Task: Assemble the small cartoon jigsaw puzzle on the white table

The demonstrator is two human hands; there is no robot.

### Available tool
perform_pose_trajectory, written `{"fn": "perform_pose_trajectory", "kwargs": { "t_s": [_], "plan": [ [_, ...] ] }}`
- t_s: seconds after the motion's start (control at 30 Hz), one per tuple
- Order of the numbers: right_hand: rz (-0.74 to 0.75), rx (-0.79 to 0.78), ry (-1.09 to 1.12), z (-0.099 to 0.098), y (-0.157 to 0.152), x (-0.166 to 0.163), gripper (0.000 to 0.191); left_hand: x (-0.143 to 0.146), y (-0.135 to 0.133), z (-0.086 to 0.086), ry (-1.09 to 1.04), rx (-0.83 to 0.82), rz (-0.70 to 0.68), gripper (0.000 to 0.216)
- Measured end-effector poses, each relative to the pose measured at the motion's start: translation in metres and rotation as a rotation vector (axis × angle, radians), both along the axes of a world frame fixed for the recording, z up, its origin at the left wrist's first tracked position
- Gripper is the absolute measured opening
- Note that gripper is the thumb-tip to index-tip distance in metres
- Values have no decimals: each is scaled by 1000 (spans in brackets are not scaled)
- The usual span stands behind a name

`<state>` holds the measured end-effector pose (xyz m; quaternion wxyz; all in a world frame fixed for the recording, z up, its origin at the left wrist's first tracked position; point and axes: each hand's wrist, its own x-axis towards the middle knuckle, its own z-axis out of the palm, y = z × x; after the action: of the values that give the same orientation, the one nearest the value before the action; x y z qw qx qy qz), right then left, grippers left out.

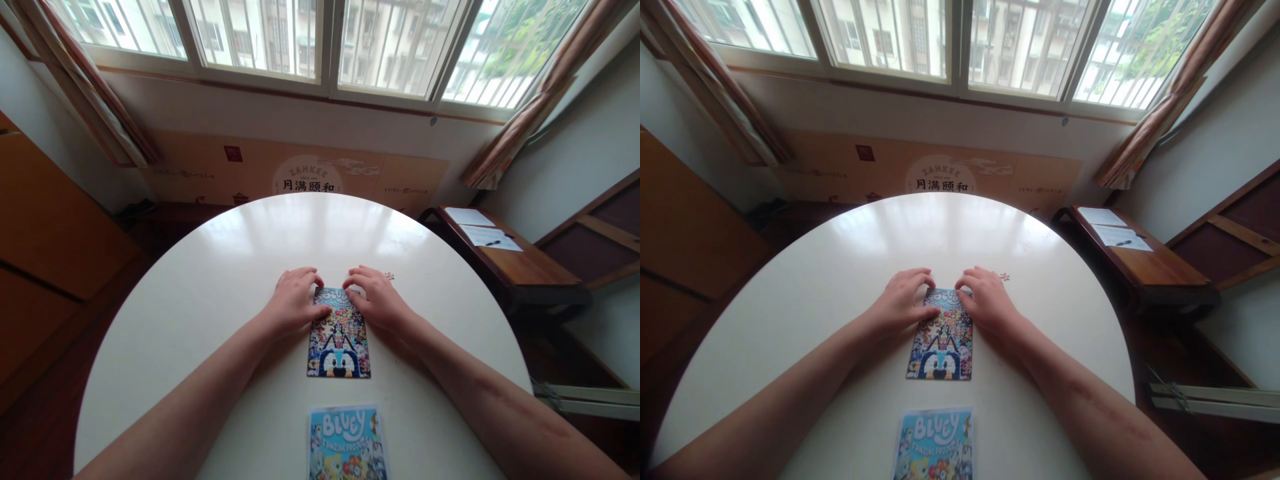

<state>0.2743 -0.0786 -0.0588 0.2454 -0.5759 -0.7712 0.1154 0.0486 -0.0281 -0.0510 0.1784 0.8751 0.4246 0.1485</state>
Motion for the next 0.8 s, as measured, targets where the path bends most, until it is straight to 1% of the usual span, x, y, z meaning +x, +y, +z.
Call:
{"fn": "perform_pose_trajectory", "kwargs": {
  "t_s": [0.17,0.3,0.43,0.53,0.67,0.8],
  "plan": [
    [-14,-31,50,-1,3,-1,13,1,-2,3,5,-28,-1,38],
    [-32,-65,97,-1,5,-1,13,0,-1,1,-8,-25,-9,41],
    [-56,-139,122,4,4,-1,13,1,1,-2,-41,-17,20,37],
    [-82,-178,163,10,2,-2,13,3,1,0,-53,-21,38,33],
    [-48,-163,223,16,-3,-5,13,5,0,5,-70,-58,56,25],
    [-22,-149,256,18,-5,-6,12,5,0,9,-100,-105,71,20]
  ]
}}
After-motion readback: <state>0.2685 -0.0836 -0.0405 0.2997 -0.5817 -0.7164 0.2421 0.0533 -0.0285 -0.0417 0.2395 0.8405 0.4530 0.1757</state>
